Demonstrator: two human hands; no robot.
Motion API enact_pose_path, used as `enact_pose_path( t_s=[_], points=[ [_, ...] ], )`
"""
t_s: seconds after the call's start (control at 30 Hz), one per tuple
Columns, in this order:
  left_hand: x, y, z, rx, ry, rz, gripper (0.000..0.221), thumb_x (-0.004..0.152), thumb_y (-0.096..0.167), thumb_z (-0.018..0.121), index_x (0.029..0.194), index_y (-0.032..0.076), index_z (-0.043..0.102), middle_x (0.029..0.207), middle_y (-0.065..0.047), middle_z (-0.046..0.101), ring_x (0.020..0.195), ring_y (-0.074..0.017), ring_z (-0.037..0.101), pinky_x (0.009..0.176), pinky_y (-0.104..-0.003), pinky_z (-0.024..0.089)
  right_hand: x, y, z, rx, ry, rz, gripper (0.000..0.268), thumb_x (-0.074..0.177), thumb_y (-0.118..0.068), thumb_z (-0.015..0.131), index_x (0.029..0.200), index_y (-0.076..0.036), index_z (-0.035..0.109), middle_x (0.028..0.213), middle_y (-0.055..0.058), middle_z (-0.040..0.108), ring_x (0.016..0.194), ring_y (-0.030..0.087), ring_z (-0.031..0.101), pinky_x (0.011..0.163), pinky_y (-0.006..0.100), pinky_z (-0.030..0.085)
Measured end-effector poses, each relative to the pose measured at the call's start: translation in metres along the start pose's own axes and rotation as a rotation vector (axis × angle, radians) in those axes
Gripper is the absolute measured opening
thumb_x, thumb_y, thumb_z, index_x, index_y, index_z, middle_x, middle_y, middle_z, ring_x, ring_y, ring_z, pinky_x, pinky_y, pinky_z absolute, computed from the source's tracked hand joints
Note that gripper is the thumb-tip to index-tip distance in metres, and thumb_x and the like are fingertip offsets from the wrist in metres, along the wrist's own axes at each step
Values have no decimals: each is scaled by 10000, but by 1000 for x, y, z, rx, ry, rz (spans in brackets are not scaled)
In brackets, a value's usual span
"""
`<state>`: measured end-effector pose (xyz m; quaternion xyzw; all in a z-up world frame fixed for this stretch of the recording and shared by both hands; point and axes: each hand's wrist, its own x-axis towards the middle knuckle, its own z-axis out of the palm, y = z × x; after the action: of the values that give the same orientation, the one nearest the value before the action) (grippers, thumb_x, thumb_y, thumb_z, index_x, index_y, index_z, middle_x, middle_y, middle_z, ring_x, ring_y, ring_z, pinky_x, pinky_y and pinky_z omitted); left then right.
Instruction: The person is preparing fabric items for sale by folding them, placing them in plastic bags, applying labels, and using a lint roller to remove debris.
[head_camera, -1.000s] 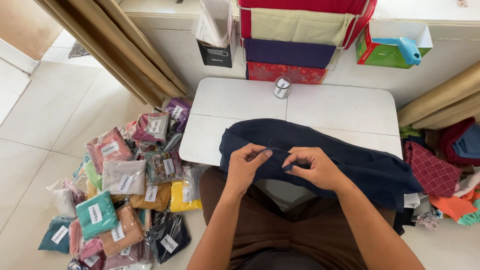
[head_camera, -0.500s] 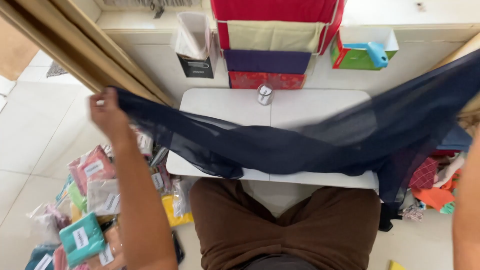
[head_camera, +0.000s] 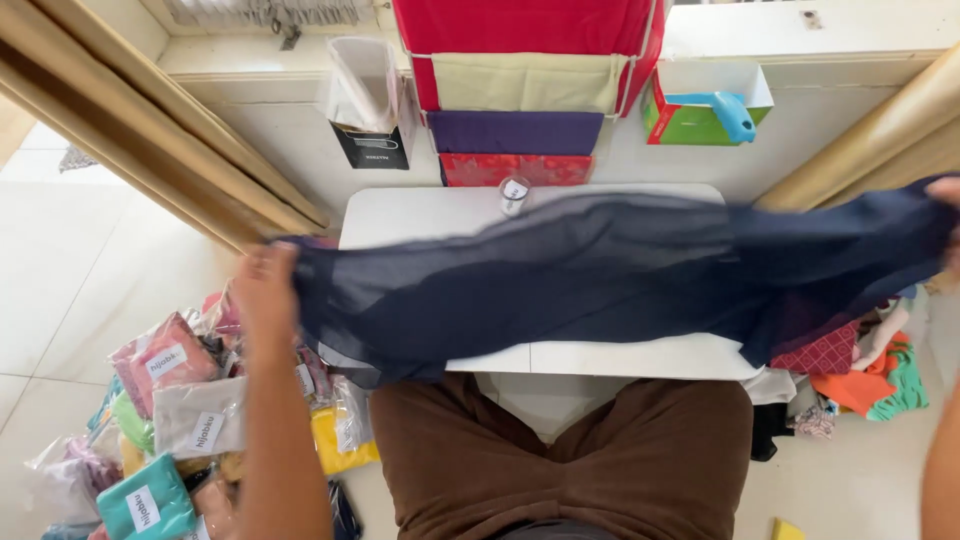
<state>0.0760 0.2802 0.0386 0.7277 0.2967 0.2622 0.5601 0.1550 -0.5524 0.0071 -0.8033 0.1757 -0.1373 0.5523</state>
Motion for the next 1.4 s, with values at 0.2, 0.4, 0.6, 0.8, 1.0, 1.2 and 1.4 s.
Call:
enact_pose_path(
  t_s=[0.2,0.4,0.6,0.8,1.0,1.2,1.4],
  points=[
    [-200,-35,94,-189,-322,-155,341,841,253,813,1099,67,690,1061,-39,643,1038,-157,608,949,-312,494,-225,-99,202,102,-155,3,139,919,-166,764,1046,-204,722,755,-41,615,620,44,519,528,205,420],
    [-272,-58,128,-433,-457,-224,121,935,129,794,879,100,690,762,44,608,756,-46,620,691,-215,537,-312,-114,288,124,-462,17,138,851,-156,847,960,-87,800,755,65,771,672,82,659,618,257,544],
    [-278,-59,118,-343,-465,-80,133,942,167,791,896,80,703,734,-17,659,753,-51,625,641,-244,546,-329,-128,290,87,-548,113,61,878,-164,815,911,-115,832,750,62,808,686,81,716,644,264,590],
    [-287,-64,107,-226,-402,236,341,768,241,940,947,80,698,804,-62,698,793,-151,705,743,-291,574,-334,-94,283,163,-691,34,343,1021,-261,569,1016,-52,841,863,125,814,934,124,644,899,385,516],
    [-289,-65,84,-185,-388,345,113,872,136,788,952,96,720,848,-23,708,790,-140,673,711,-281,531,-342,-112,273,158,-941,-146,619,1042,-449,368,1176,-21,795,1125,165,820,1127,265,743,1040,414,514],
    [-294,-77,50,-151,-312,724,68,924,64,704,943,44,643,938,-103,686,817,-239,676,742,-336,559,-325,-113,287,37,-793,-726,283,962,-358,635,1116,-128,694,1161,30,720,1148,217,651,1042,402,419],
    [-295,-65,26,-136,-335,1089,142,961,86,621,839,17,598,852,-106,617,650,-259,555,613,-366,523,-298,-107,302,-139,-1288,-918,663,899,-763,445,952,-149,690,912,-42,696,858,166,638,942,365,441]
  ],
)
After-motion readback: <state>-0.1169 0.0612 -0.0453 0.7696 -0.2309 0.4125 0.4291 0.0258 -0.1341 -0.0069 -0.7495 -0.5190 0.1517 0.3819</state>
